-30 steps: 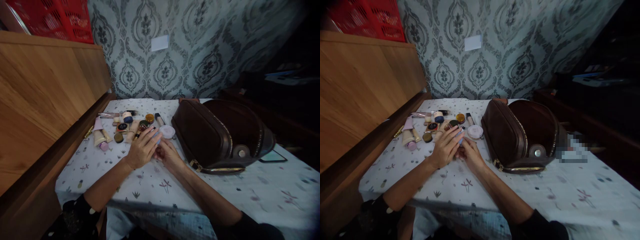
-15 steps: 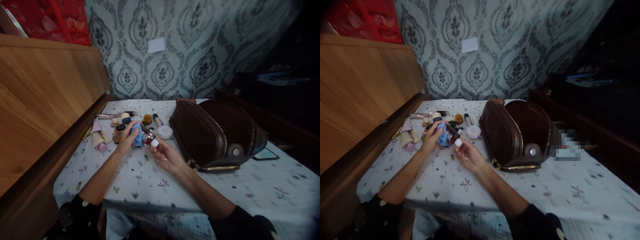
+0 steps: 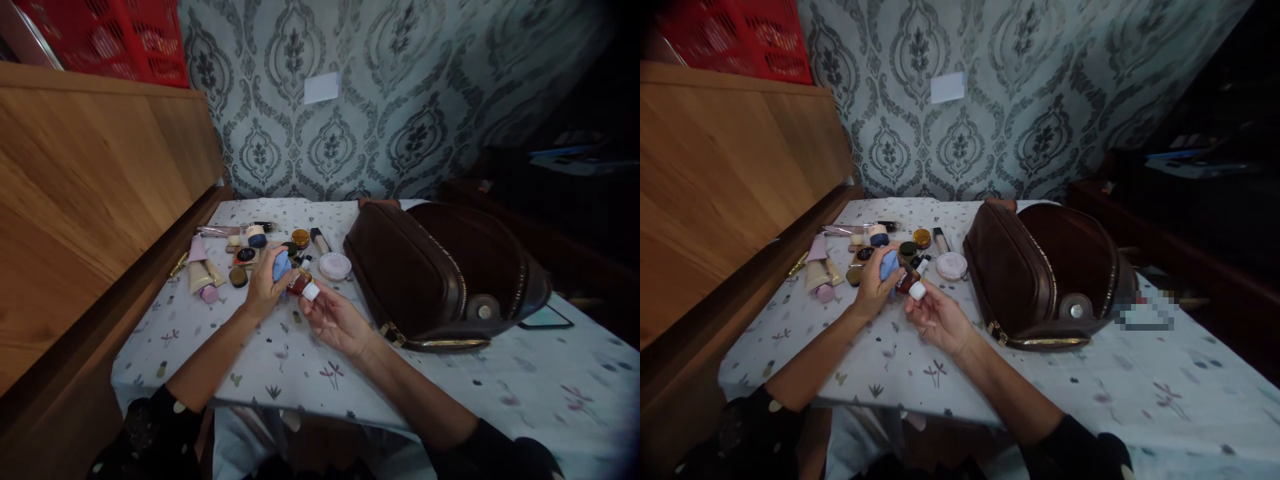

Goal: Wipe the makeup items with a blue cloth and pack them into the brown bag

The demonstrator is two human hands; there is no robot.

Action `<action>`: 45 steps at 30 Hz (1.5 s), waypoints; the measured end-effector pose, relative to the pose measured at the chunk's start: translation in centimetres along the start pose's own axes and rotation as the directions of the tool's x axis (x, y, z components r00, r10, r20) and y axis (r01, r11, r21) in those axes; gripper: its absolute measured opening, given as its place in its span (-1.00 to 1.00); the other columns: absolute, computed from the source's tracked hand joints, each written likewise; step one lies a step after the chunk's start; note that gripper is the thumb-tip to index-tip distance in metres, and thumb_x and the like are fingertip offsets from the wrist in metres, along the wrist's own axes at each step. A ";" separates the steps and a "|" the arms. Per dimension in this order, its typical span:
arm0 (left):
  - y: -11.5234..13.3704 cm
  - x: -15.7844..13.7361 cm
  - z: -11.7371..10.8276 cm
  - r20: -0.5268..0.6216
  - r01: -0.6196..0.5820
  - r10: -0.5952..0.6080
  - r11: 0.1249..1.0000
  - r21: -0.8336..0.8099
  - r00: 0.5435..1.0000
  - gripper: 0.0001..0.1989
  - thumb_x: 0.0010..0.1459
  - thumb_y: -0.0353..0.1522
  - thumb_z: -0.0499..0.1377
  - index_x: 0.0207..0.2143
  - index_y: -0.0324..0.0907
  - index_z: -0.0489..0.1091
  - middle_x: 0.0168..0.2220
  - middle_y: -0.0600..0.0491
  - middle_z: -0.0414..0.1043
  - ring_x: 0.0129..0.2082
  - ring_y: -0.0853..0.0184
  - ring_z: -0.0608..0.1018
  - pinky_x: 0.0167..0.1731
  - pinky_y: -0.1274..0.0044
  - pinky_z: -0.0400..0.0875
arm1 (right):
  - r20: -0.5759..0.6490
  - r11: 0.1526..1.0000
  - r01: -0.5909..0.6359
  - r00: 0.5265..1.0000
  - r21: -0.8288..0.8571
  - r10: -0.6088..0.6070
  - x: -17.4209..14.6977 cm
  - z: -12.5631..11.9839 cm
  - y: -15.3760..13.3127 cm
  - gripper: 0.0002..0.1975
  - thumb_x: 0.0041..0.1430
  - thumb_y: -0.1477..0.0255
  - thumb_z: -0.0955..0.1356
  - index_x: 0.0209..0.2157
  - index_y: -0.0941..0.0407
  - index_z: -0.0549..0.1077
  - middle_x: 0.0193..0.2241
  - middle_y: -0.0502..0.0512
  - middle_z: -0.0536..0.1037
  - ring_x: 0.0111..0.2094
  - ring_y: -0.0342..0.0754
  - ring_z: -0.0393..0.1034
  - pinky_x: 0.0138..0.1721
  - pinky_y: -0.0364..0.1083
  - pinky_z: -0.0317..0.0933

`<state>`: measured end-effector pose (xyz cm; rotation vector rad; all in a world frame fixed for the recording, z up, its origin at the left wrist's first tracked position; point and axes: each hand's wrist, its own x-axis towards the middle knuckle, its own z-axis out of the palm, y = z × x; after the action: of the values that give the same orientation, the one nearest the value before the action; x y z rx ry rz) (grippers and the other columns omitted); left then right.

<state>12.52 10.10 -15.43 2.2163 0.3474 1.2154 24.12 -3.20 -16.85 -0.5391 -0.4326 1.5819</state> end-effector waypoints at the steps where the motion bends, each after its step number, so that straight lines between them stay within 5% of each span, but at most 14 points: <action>1: 0.1 0.1 0.0 -0.027 0.029 -0.030 0.999 -0.018 0.999 -0.60 0.28 -0.09 0.14 0.02 -0.16 0.34 -0.06 -0.07 0.45 -0.05 0.20 0.50 0.00 0.40 0.37 | -0.003 1.000 -0.013 1.000 -0.007 0.013 0.0 0.1 0.0 -0.71 0.18 0.24 0.43 -0.39 0.20 0.46 -0.56 0.05 0.52 -0.72 -0.30 0.12 -0.76 -0.34 -0.04; 9: 0.6 1.1 -0.6 -0.152 0.279 -0.320 0.929 -0.244 0.935 -0.60 0.26 -0.03 0.12 -0.34 -0.17 0.44 -0.41 0.08 0.45 -0.37 0.35 0.49 -0.33 0.57 0.38 | -0.112 0.993 0.061 0.991 -0.101 -0.072 -0.5 1.2 0.3 -0.73 0.03 0.30 0.53 -0.37 0.21 0.52 -0.49 0.13 0.59 -0.56 -0.21 0.38 -0.60 -0.29 0.19; 13: 0.1 1.7 -0.8 -0.147 0.426 -0.543 0.775 -0.467 0.827 -0.54 0.15 0.06 0.18 -0.34 -0.18 0.44 -0.48 0.10 0.43 -0.48 0.39 0.48 -0.44 0.58 0.37 | -0.067 0.944 0.148 0.982 -0.295 -0.175 -0.4 1.4 0.5 -0.57 -0.01 0.17 0.54 -0.26 0.22 0.53 -0.45 0.12 0.59 -0.56 -0.22 0.39 -0.56 -0.25 0.21; 16: 0.5 2.0 -1.3 -0.019 0.475 -0.627 0.609 -0.635 0.779 -0.53 0.03 0.04 0.27 -0.29 -0.18 0.41 -0.51 0.12 0.44 -0.54 0.38 0.50 -0.47 0.58 0.39 | -0.047 0.848 0.259 0.948 -0.462 -0.315 -0.1 1.4 0.7 -0.47 0.00 0.14 0.53 -0.08 0.18 0.49 -0.46 0.03 0.56 -0.56 -0.19 0.41 -0.56 -0.22 0.19; 20: 1.9 2.0 -2.0 0.204 0.542 -0.638 0.393 -0.743 0.742 -0.55 -0.13 -0.10 0.40 -0.29 -0.21 0.42 -0.47 0.10 0.51 -0.49 0.36 0.56 -0.43 0.56 0.47 | -0.027 0.584 0.401 0.809 -0.706 -0.588 -0.3 1.8 0.4 -0.58 0.10 0.20 0.45 -0.07 0.12 0.44 -0.50 -0.06 0.49 -0.52 -0.15 0.39 -0.49 -0.17 0.23; 24: 3.6 1.5 -2.2 0.324 0.663 -0.679 0.321 -0.677 0.659 -0.60 -0.17 -0.22 0.45 -0.30 -0.23 0.48 -0.38 0.08 0.57 -0.41 0.35 0.60 -0.39 0.59 0.52 | 0.150 0.167 0.395 0.655 -0.903 -0.741 -2.2 2.9 -1.1 -0.77 0.20 0.29 0.40 -0.15 0.10 0.49 -0.37 0.02 0.52 -0.37 -0.10 0.39 -0.32 -0.13 0.27; 27: 4.7 1.2 -1.9 0.395 0.741 -0.695 0.299 -0.601 0.601 -0.60 -0.21 -0.26 0.47 -0.30 -0.23 0.51 -0.36 0.05 0.60 -0.39 0.29 0.62 -0.40 0.57 0.55 | 0.351 -0.072 0.428 0.620 -0.901 -0.702 -4.1 3.8 -2.5 -0.77 0.24 0.29 0.40 -0.13 0.10 0.50 -0.30 0.07 0.53 -0.30 -0.08 0.40 -0.23 -0.11 0.29; 30: 5.8 1.1 -1.2 0.388 0.762 -0.727 0.283 -0.583 0.567 -0.58 -0.28 -0.25 0.49 -0.34 -0.22 0.51 -0.40 0.07 0.59 -0.47 0.31 0.60 -0.48 0.57 0.53 | 0.445 -0.169 0.455 0.612 -0.874 -0.654 -5.7 4.2 -3.2 -0.76 0.29 0.29 0.38 -0.09 0.12 0.49 -0.27 0.11 0.54 -0.28 -0.07 0.41 -0.22 -0.12 0.31; 33: 7.2 1.4 -0.3 0.313 0.722 -0.729 0.345 -0.600 0.609 -0.55 -0.33 -0.20 0.50 -0.38 -0.20 0.49 -0.47 0.12 0.53 -0.57 0.36 0.53 -0.60 0.59 0.47 | 0.460 -0.213 0.446 0.570 -0.869 -0.681 -7.2 4.3 -3.4 -0.77 0.30 0.33 0.37 -0.07 0.12 0.49 -0.26 0.12 0.54 -0.25 -0.06 0.43 -0.18 -0.11 0.32; 40: 11.6 2.7 2.3 0.165 0.514 -0.518 0.658 -0.550 0.839 -0.62 -0.07 -0.07 0.37 -0.39 -0.18 0.46 -0.50 0.14 0.43 -0.61 0.45 0.43 -0.65 0.65 0.33 | 0.379 -0.175 0.423 0.463 -0.889 -0.801 -11.5 4.7 -5.3 -0.74 0.26 0.30 0.40 -0.05 0.09 0.48 -0.26 0.09 0.53 -0.32 -0.10 0.39 -0.30 -0.14 0.31; 45: 14.3 4.6 4.6 0.129 0.375 -0.365 0.759 -0.533 0.922 -0.64 0.03 -0.06 0.32 -0.40 -0.18 0.45 -0.49 0.14 0.42 -0.58 0.44 0.41 -0.62 0.63 0.29 | 0.240 -0.026 0.410 0.480 -0.912 -0.844 -13.9 5.1 -7.9 -0.75 0.26 0.27 0.39 -0.10 0.10 0.46 -0.35 0.00 0.50 -0.39 -0.15 0.33 -0.35 -0.17 0.23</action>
<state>18.21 -0.74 -5.59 1.5626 0.3557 0.9273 28.24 -16.18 -7.02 -1.2636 -1.0930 0.0226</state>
